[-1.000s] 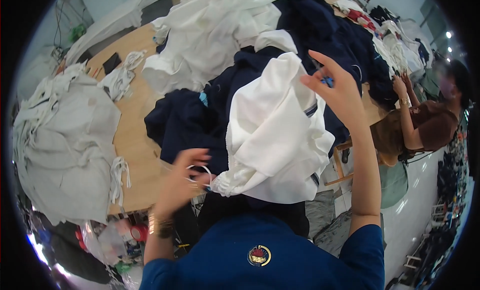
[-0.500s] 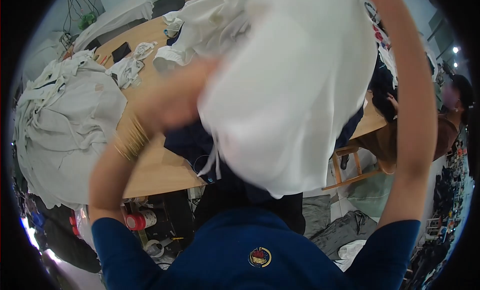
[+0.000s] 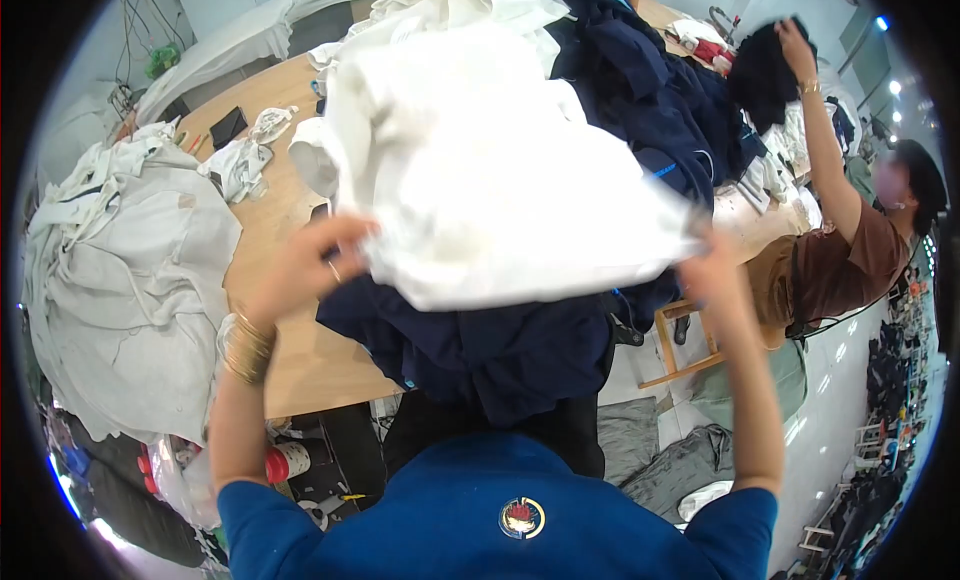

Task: Trimming loose threads from athletic pants and shorts using thread snips in a factory setting.

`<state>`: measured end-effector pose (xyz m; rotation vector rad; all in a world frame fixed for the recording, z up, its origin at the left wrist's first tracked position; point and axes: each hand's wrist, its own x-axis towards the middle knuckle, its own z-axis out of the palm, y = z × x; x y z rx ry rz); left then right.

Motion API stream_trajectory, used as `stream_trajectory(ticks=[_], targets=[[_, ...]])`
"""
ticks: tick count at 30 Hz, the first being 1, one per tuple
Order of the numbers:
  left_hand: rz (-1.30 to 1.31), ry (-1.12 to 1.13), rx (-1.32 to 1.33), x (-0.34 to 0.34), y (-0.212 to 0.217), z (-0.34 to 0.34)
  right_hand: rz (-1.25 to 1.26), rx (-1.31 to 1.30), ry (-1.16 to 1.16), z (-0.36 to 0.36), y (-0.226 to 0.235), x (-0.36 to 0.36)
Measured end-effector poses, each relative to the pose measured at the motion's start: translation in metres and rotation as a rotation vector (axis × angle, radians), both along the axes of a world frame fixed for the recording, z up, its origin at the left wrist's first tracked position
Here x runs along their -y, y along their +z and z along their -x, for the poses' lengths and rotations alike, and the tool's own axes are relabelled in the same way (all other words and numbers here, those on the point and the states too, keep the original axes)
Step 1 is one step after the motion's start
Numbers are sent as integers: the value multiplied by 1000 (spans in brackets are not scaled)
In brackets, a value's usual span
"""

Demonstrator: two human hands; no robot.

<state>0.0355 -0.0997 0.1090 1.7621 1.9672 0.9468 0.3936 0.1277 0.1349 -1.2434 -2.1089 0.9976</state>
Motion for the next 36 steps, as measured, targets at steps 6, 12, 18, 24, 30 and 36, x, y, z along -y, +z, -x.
stream_trajectory(ticks=[6, 12, 18, 24, 30, 36], targets=[[32, -135, -59, 13, -75, -30, 218, -202, -1, -21, -62, 27], [36, 77, 758, 12, -66, -47, 69, -207, -20, -19, -42, 24], [-74, 186, 692, -10, -74, -65, -149, -128, -55, 19, -45, 25], [-58, 208, 741, -17, -76, -68, -349, -89, -189, 44, -54, 23], [-40, 139, 783, 4, -65, -69, -515, 6, -219, 49, -53, 24], [263, -422, 522, 47, -66, -39, -481, -10, -215, 33, -60, 16]])
